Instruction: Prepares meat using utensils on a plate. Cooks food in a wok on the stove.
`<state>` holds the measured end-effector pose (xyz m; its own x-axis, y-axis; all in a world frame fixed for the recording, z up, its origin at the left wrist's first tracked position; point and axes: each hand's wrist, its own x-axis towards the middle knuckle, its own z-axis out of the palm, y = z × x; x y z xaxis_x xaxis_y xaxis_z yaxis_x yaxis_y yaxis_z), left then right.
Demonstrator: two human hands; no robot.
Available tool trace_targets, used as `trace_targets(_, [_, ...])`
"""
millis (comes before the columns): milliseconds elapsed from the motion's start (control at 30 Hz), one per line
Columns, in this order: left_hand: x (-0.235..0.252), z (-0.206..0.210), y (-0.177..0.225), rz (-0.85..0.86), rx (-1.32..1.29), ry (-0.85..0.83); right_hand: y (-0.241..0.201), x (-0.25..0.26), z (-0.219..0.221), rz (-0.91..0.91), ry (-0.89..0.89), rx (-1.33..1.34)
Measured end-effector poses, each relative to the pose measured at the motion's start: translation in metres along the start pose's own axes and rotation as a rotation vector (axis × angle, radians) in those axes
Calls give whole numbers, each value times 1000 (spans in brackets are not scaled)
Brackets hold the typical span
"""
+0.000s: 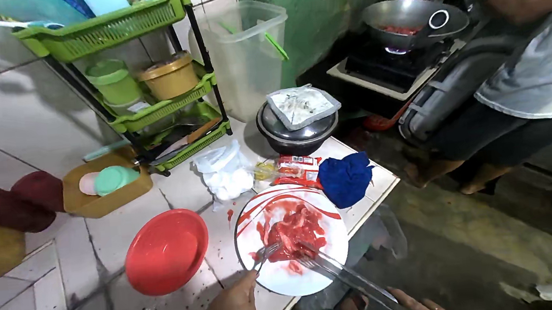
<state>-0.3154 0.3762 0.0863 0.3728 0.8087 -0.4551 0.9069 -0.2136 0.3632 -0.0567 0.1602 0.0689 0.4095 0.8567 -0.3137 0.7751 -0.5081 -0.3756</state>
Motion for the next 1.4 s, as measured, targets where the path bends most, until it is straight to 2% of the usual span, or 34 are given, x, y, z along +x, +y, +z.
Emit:
trace_targets(200, [3,-2,1,-31,11,-49,3,3,9,96,-109,284])
trace_targets(367, [4,2,-1,2,-9,-1,13,5,20,116,-120,488])
trace_targets(433, [0,6,-2,46,4,68,16,6,16,124,-148,474])
trace_targets(533, [-8,19,-5,207,51,282,25,7,4,84,-141,412])
trace_targets(667, [-13,24,2,233,140,335,33,7,-8,94,-127,459])
trace_targets(700, [-12,24,4,214,140,320,32,9,-11,109,-138,469])
trace_targets(800, [-8,15,8,89,-73,83,25,17,-15,124,-162,438])
trace_targets(933, [-1,9,4,54,-328,-154,6,29,-16,86,-120,259])
trace_targets(1067, [-1,6,9,-18,-437,-260,-6,36,-15,87,-72,158])
trace_targets(1400, [18,-32,38,-216,-476,-422,11,52,-21,27,-116,160])
